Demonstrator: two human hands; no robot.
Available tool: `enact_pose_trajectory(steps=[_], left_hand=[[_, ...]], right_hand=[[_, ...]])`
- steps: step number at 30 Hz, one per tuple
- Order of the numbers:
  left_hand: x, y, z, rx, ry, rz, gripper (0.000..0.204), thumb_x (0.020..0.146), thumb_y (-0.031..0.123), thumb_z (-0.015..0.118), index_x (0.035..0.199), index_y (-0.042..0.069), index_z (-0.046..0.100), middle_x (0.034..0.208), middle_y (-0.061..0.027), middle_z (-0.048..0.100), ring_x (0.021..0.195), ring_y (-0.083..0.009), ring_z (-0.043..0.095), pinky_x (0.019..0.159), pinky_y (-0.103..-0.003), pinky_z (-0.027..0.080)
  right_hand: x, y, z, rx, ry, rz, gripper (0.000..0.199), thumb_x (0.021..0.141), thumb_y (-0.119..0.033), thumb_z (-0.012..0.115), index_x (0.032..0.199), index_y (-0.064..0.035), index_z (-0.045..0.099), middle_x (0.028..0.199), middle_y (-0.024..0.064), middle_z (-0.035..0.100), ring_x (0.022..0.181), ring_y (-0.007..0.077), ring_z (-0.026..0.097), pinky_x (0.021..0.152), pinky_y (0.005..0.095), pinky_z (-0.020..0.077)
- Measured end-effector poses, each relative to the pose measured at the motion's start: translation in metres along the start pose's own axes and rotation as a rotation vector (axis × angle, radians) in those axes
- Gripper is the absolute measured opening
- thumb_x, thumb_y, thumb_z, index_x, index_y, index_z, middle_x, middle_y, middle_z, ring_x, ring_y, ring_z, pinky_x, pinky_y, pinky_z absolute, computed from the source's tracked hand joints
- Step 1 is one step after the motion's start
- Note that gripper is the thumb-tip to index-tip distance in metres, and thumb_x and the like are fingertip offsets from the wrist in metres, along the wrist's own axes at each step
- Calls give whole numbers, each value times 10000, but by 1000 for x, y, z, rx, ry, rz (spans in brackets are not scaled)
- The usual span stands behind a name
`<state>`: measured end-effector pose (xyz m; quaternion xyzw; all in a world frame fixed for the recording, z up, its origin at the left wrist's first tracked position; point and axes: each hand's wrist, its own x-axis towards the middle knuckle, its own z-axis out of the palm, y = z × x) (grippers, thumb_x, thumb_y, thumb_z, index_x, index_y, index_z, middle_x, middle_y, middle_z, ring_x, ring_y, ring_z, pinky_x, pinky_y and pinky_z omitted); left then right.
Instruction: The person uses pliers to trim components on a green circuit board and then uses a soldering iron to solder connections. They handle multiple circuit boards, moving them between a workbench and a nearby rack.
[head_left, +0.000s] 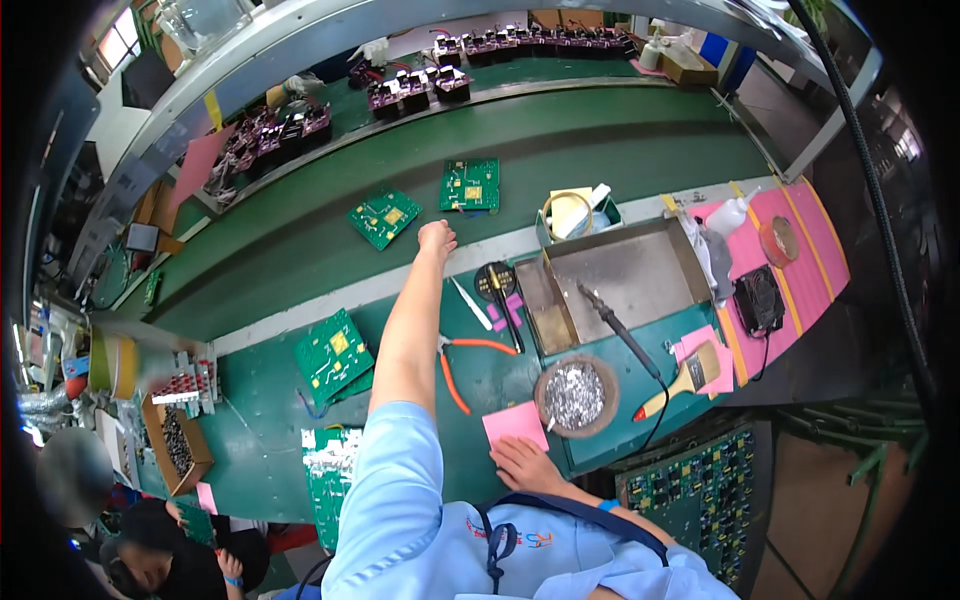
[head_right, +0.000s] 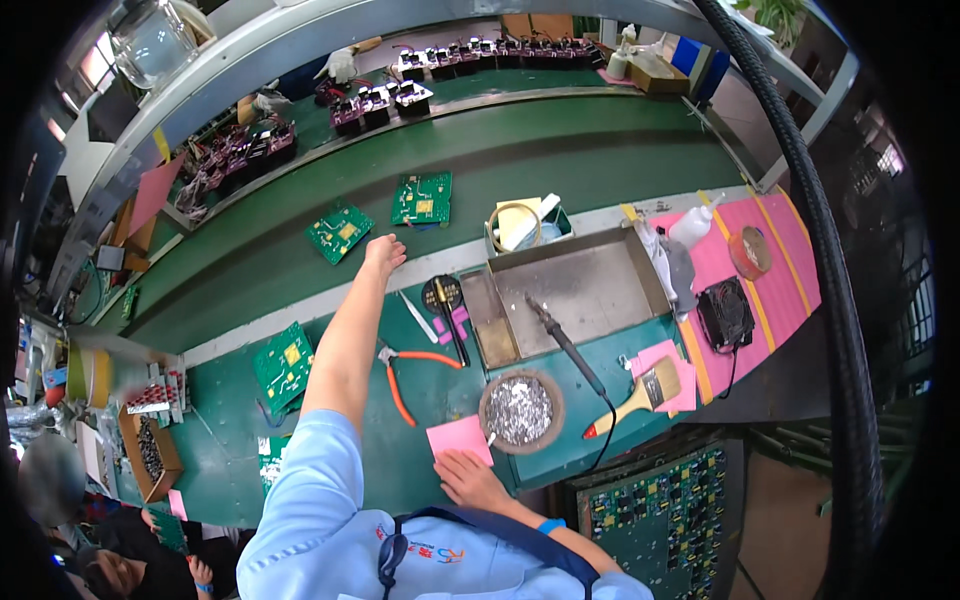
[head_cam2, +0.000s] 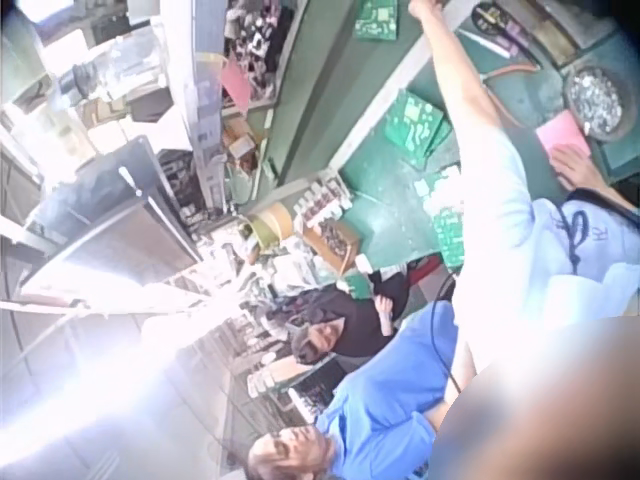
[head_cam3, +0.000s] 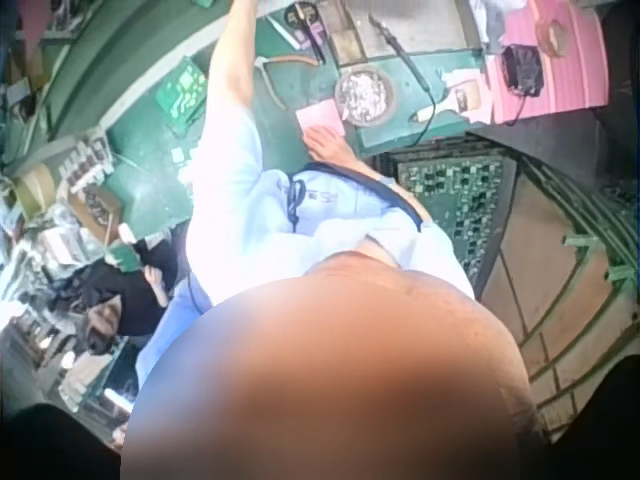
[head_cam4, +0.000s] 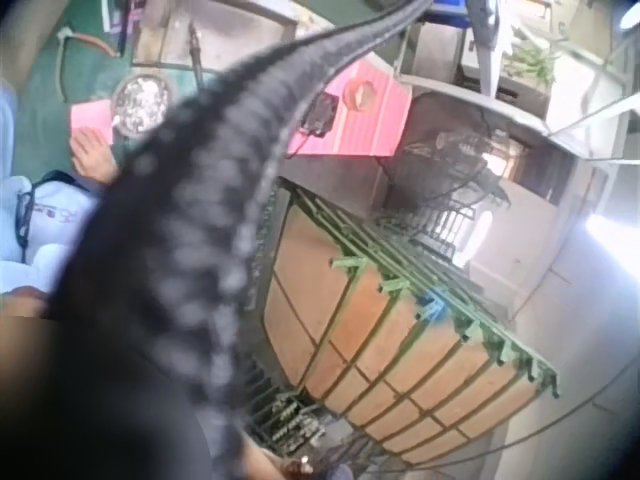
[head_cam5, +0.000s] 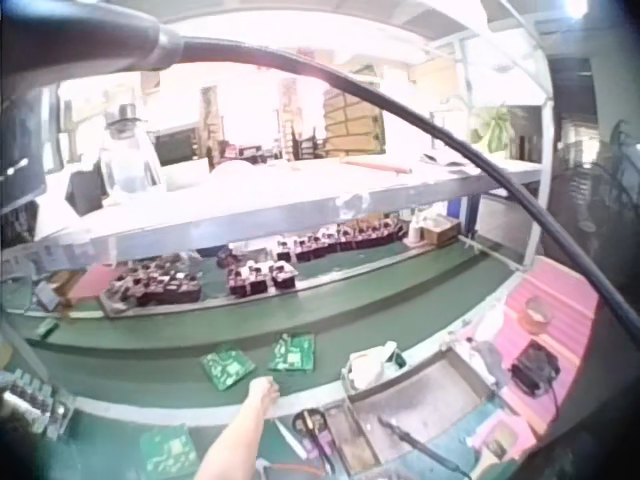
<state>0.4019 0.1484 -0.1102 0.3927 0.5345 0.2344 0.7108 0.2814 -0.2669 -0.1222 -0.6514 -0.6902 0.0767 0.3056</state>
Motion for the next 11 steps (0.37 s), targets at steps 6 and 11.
enact_pose_trajectory(steps=[6, 11], left_hand=[[57, 4, 24, -259, -19, 57, 353, 854, 158, 410, 1153, -24, 363, 1091, -192, 464, 984, -340, 494, 815, -484, 425], [75, -1, 32, -368, -82, 38, 411, 848, 108, 447, 1240, 94, 325, 1067, -153, 503, 739, -304, 599, 564, -408, 508]], right_hand=[[-1, 2, 3, -18, -88, 24, 374, 700, -191, 595, 1046, -65, 532, 1149, 71, 494, 1068, 204, 459, 907, 352, 331], [2, 4, 2, -20, -125, 33, 378, 706, -196, 596, 1056, -71, 525, 1162, 77, 487, 1076, 201, 456, 908, 349, 330]])
